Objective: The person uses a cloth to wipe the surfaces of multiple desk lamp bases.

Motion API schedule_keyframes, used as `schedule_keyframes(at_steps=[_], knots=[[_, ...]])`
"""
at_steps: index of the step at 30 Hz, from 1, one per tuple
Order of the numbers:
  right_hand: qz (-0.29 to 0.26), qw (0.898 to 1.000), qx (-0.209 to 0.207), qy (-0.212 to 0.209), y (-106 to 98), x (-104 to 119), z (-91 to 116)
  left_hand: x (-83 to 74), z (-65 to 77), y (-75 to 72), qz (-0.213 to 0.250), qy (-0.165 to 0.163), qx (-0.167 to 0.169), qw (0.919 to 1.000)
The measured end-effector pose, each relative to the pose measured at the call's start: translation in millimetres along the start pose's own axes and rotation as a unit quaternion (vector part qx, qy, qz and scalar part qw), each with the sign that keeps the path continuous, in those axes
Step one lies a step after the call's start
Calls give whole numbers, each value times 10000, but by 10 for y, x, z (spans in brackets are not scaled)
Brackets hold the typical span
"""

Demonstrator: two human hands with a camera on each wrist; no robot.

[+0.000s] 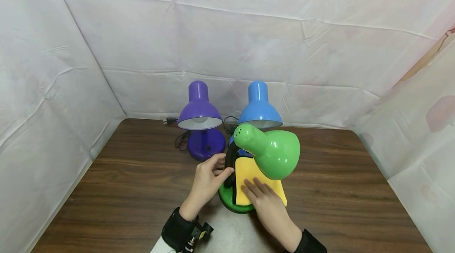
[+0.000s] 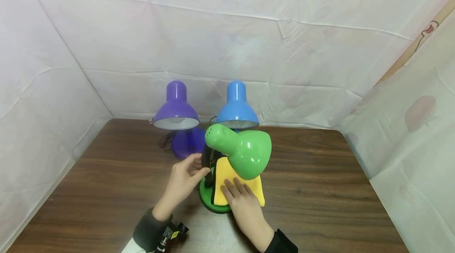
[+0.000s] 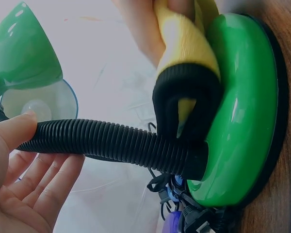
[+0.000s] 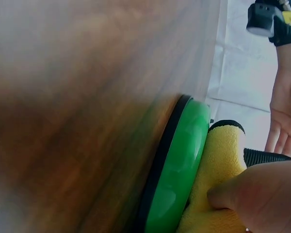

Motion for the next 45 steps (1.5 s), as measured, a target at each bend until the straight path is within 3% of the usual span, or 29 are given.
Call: schedule_keyframes(at_steps=[6, 20, 26, 34, 45], knots=[[-152, 9996, -201, -108, -110, 76, 120, -13, -12, -2, 13, -12, -7, 10000], [-105, 9990, -31, -424, -209, 219, 324, 8, -10, -2, 15, -33, -29, 10000], [-157, 9996, -61, -247, -158, 195, 244, -2, -8, -7, 43, -69, -14, 10000], [100, 9985, -485, -216, -38, 105, 48, 3, 3, -13, 43, -57, -29, 10000], [64, 10000, 61, 1, 127, -103, -183, -5, -13, -30, -4, 15, -49, 10000]])
Point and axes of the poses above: each hand's wrist, its own z-axis away from the middle knuckle, its own y-axis out of the palm, x = y × z, the point moved 5 cm from there along -z, towards the middle knuckle, and after that the axes turned 4 degrees about -x, right-handed, at the moved point
